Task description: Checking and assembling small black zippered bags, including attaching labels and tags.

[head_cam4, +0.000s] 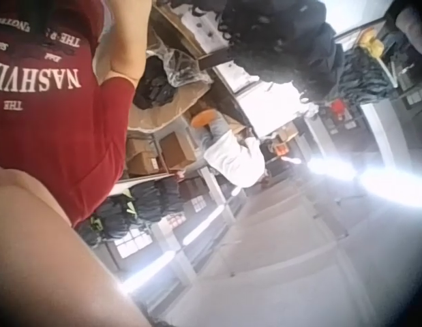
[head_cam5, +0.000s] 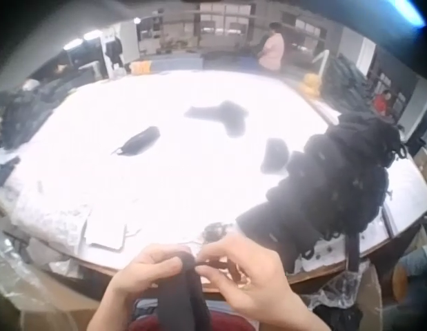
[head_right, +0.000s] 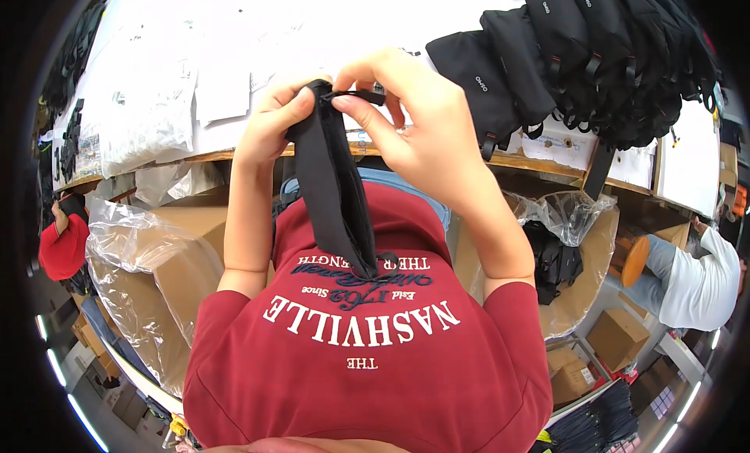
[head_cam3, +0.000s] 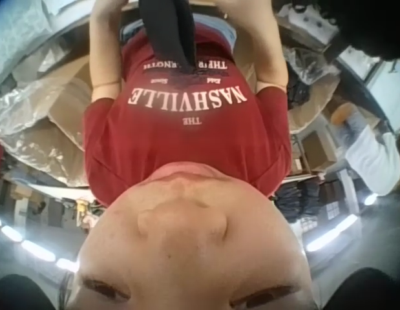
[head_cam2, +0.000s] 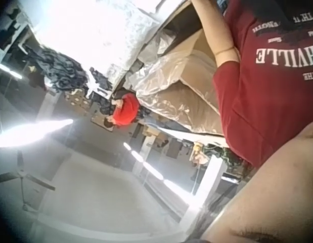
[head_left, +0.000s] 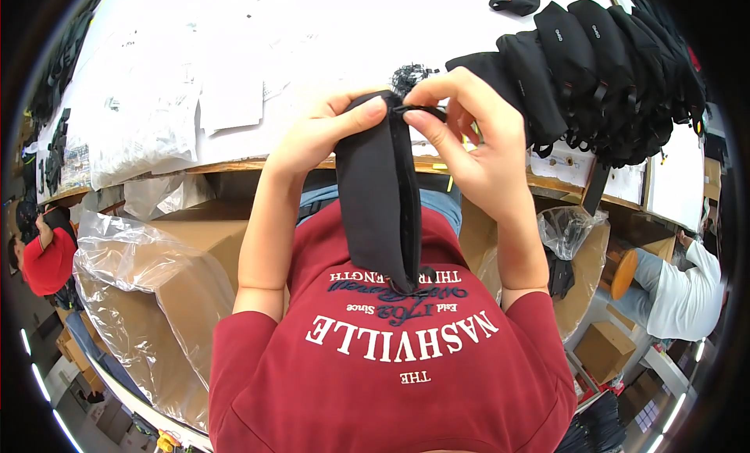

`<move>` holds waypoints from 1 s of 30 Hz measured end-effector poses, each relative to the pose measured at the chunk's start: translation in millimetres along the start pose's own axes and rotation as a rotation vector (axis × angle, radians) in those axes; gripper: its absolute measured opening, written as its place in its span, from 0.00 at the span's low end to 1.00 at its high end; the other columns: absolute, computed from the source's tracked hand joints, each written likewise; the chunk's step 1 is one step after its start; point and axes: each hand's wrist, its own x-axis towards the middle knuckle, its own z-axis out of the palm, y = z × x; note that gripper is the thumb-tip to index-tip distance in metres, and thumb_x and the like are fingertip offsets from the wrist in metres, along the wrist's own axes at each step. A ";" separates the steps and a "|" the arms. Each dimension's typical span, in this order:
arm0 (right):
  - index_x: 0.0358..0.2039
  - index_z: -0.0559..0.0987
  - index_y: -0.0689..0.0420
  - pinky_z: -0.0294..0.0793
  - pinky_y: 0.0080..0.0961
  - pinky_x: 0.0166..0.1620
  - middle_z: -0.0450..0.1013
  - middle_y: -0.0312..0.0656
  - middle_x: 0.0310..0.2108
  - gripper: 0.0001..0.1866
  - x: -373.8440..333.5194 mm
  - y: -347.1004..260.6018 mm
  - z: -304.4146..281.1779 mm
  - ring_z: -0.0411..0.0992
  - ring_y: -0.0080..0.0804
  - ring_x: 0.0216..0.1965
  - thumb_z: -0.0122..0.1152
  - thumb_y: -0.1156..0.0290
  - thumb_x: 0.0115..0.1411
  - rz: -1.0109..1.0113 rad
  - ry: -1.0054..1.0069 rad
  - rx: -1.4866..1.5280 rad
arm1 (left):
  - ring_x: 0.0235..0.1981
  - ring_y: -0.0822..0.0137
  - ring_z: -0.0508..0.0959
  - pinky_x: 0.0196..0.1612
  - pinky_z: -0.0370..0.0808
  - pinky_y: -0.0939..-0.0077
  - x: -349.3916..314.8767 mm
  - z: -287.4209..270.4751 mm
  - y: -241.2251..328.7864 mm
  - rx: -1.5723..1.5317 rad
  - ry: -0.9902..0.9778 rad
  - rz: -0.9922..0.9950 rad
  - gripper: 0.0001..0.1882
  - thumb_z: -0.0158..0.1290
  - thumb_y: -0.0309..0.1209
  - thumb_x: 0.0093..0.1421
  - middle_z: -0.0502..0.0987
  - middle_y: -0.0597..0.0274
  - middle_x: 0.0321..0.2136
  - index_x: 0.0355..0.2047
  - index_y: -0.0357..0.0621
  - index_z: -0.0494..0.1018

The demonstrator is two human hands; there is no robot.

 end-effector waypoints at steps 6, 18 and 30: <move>0.29 0.75 0.57 0.69 0.25 0.28 0.71 0.39 0.25 0.07 -6.0 -5.6 4.9 0.71 0.37 0.25 0.61 0.79 0.48 -0.078 -0.154 0.008 | 0.22 0.76 0.70 0.26 0.66 0.84 15.7 -7.3 -17.7 -0.029 0.305 0.096 0.25 0.45 0.50 0.62 0.72 0.65 0.21 0.28 0.36 0.71; 0.29 0.76 0.61 0.65 0.21 0.26 0.71 0.38 0.24 0.06 -35.0 1.3 22.3 0.68 0.28 0.24 0.59 0.80 0.49 0.007 -0.451 0.374 | 0.19 0.71 0.73 0.21 0.70 0.81 30.3 -61.1 -21.0 -0.179 0.116 0.327 0.23 0.45 0.51 0.62 0.73 0.62 0.19 0.29 0.41 0.72; 0.49 0.69 0.56 0.67 0.17 0.35 0.72 0.37 0.32 0.21 -29.9 20.0 11.6 0.67 0.16 0.31 0.59 0.69 0.55 0.500 -0.205 0.501 | 0.43 0.68 0.76 0.46 0.71 0.77 4.5 -37.5 -10.2 -0.212 0.426 0.252 0.24 0.44 0.46 0.64 0.76 0.53 0.41 0.49 0.38 0.68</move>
